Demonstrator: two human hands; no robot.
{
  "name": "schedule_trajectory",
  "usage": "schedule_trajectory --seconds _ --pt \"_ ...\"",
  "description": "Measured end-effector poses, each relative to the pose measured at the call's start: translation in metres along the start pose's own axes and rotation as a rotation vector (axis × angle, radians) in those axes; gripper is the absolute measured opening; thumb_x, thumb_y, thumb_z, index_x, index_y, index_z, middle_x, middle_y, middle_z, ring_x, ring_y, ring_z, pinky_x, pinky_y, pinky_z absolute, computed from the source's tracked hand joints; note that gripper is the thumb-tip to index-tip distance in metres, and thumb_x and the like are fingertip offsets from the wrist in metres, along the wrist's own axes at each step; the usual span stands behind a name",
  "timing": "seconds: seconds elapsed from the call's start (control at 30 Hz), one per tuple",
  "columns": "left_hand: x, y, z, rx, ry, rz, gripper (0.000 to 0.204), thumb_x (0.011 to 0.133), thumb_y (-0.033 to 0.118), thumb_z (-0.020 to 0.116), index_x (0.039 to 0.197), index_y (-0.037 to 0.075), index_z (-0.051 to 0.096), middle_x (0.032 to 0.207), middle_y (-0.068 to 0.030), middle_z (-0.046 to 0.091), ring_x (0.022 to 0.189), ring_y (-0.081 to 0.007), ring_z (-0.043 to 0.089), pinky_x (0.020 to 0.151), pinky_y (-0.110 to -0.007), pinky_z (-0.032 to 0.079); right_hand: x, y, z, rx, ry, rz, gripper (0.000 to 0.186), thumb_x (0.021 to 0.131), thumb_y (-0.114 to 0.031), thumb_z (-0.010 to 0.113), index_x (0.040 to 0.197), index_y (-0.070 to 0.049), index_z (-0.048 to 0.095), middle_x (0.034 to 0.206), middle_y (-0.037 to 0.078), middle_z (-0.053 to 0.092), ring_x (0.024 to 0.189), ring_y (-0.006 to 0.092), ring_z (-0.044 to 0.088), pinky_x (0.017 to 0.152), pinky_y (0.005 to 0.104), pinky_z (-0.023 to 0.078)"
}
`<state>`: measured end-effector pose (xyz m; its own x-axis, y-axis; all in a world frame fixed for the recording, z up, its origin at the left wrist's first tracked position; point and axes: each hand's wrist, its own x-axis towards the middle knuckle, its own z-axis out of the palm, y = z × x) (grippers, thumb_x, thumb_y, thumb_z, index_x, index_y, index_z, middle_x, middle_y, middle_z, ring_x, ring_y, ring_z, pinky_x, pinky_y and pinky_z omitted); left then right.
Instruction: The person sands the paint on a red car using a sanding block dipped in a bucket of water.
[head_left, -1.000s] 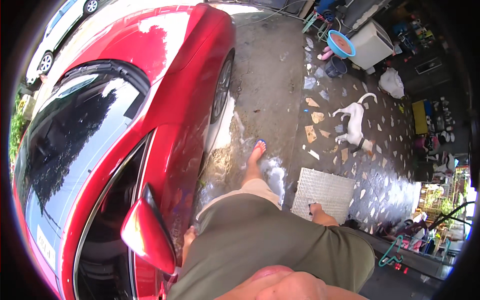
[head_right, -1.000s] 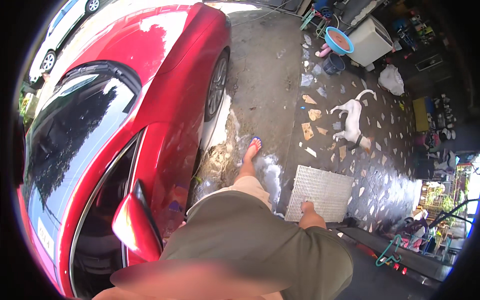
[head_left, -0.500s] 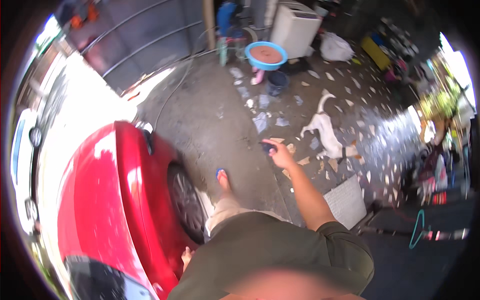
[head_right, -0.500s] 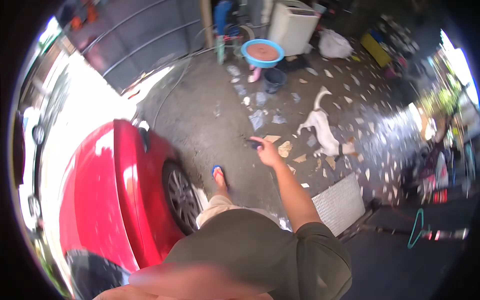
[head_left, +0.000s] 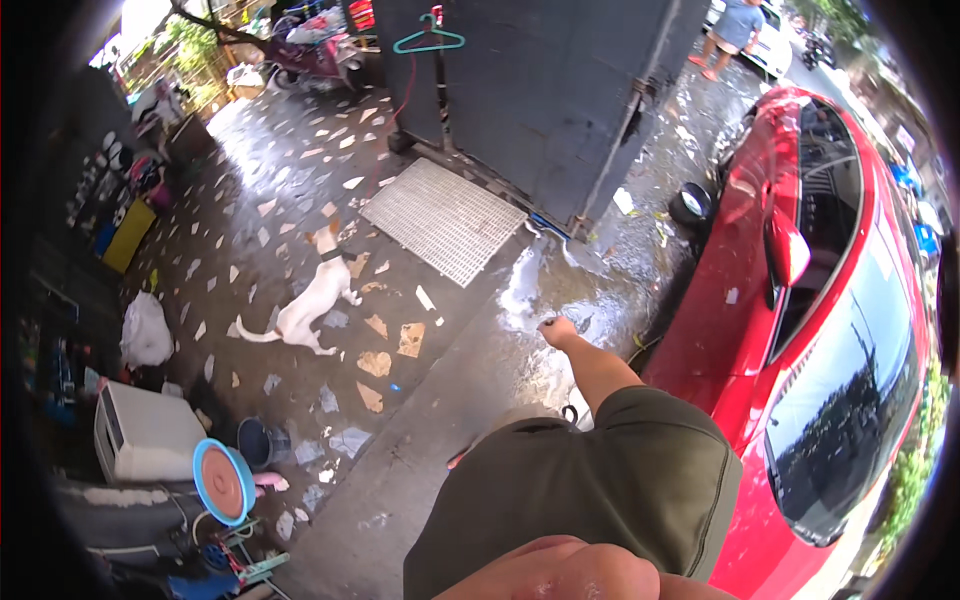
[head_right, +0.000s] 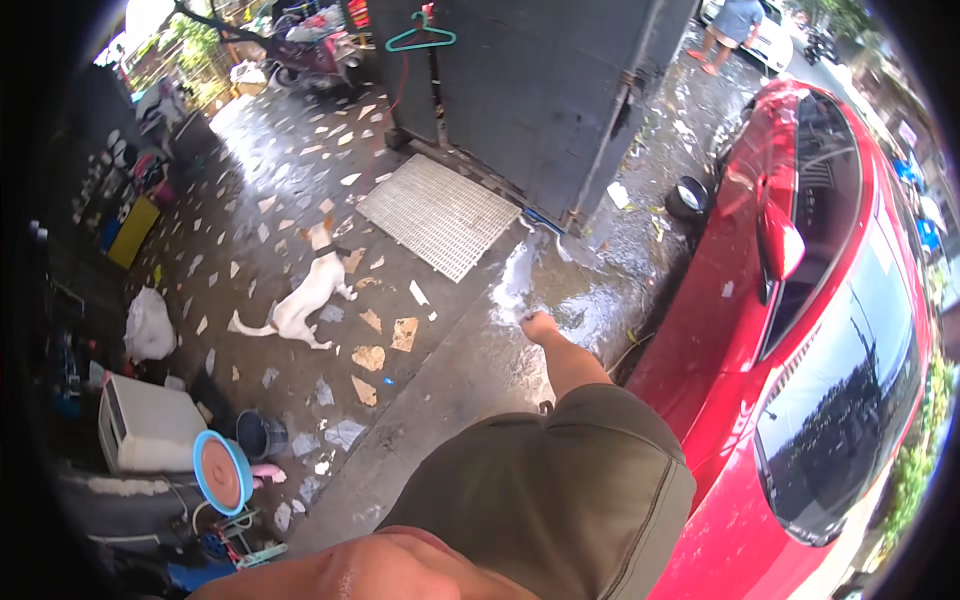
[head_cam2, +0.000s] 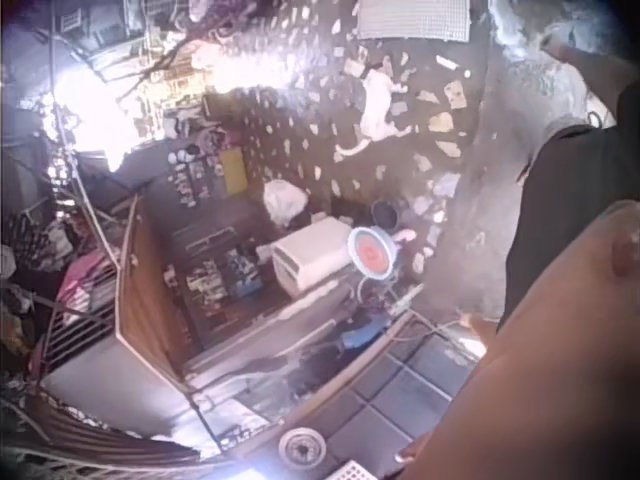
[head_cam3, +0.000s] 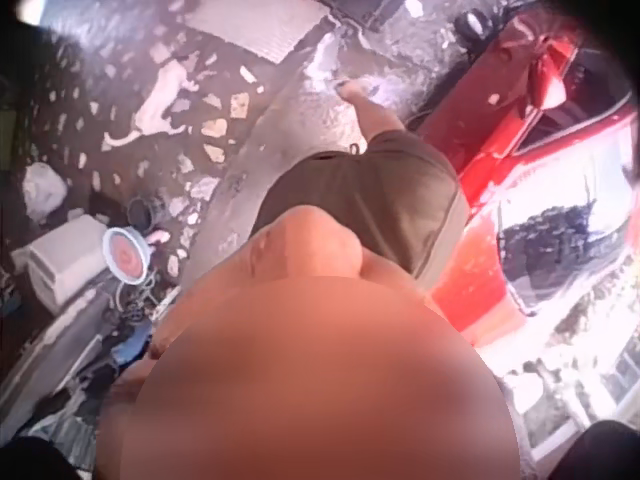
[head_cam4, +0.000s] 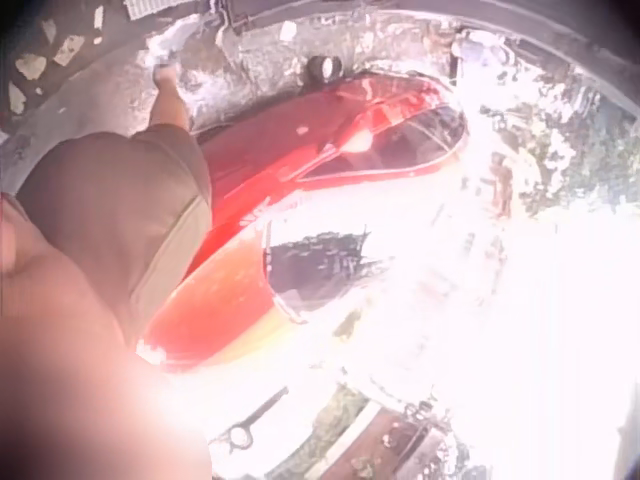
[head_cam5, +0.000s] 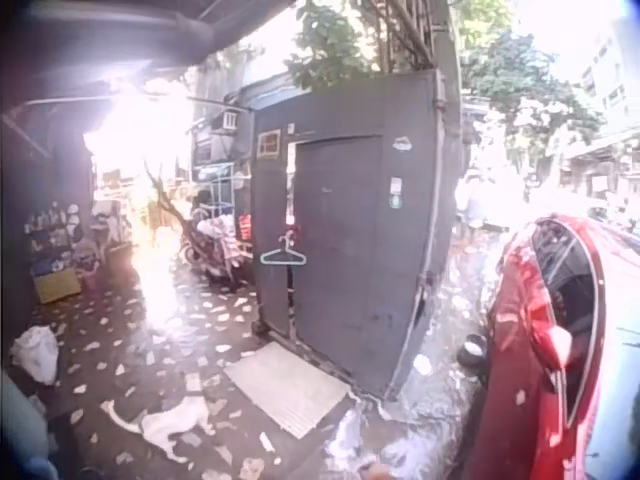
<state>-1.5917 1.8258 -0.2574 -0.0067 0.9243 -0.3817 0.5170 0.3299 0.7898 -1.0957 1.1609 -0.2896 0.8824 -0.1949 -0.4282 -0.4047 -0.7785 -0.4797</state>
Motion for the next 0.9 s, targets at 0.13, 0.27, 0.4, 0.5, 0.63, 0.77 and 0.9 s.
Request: schedule_trajectory --seconds 0.13,0.27,0.4,0.5,0.63,0.77,0.9 --pt "0.048 0.056 0.006 -0.098 0.062 0.173 0.045 0.093 0.041 0.062 0.122 0.008 0.056 0.105 -0.0111 0.062 0.079 -0.0246 0.06 0.061 -0.041 0.05 -0.075 0.126 0.008 -0.082 0.119 0.092 0.032 0.085 -0.031 0.058 0.103 -0.009 0.073 0.098 0.02 0.071 0.095 0.0381 0.068 0.086 0.0443 0.053" --pt "0.025 0.069 0.081 0.191 -0.556 0.264 0.05 0.09 0.04 0.065 0.13 0.011 0.054 0.112 -0.0062 0.061 0.09 -0.0223 0.06 0.073 -0.037 0.05 -0.189 0.143 0.039 0.181 -0.027 0.232 0.037 0.084 -0.023 0.052 0.115 -0.012 0.07 0.108 0.021 0.069 0.103 0.0382 0.065 0.09 0.0428 0.051" --pt "-0.05 0.078 0.187 0.909 -1.094 0.797 0.044 0.09 0.029 0.068 0.122 0.0 0.061 0.111 -0.014 0.07 0.103 -0.0217 0.063 0.09 -0.034 0.049 -0.266 0.192 0.072 0.278 0.089 0.319 0.044 0.082 -0.011 0.05 0.122 -0.008 0.066 0.099 0.019 0.07 0.085 0.0285 0.07 0.077 0.0385 0.055" --pt "-0.079 0.06 0.235 0.734 -1.147 0.662 0.04 0.09 0.028 0.069 0.118 0.0 0.064 0.107 -0.0139 0.071 0.102 -0.0242 0.065 0.09 -0.035 0.049 -0.297 0.22 0.07 0.659 0.098 0.497 0.049 0.078 -0.004 0.049 0.125 -0.005 0.064 0.1 0.018 0.069 0.088 0.0286 0.068 0.075 0.0387 0.055" --pt "-0.112 0.032 0.258 0.795 -1.244 0.566 0.036 0.09 0.028 0.069 0.113 0.001 0.066 0.1 -0.013 0.072 0.098 -0.0248 0.066 0.086 -0.035 0.05 -0.318 0.246 0.048 0.619 0.281 0.479 0.051 0.073 -0.005 0.053 0.123 -0.005 0.065 0.097 0.021 0.071 0.085 0.0306 0.072 0.079 0.0392 0.055" --pt "-0.12 0.002 0.252 0.935 -1.396 0.734 0.029 0.092 0.029 0.067 0.104 0.003 0.069 0.085 -0.0069 0.07 0.087 -0.0214 0.065 0.075 -0.036 0.051 -0.323 0.238 0.02 0.666 0.308 0.534 0.054 0.071 -0.001 0.053 0.122 -0.01 0.067 0.097 0.023 0.071 0.082 0.031 0.073 0.077 0.0395 0.056" --pt "-0.119 0.01 0.253 1.136 -1.613 0.474 0.027 0.092 0.031 0.065 0.105 0.007 0.068 0.084 -0.004 0.066 0.08 -0.0199 0.062 0.071 -0.036 0.05 -0.305 0.234 0.034 0.52 0.188 0.526 0.055 0.071 -0.004 0.053 0.123 -0.014 0.068 0.109 0.022 0.069 0.105 0.0337 0.067 0.091 0.0394 0.053"
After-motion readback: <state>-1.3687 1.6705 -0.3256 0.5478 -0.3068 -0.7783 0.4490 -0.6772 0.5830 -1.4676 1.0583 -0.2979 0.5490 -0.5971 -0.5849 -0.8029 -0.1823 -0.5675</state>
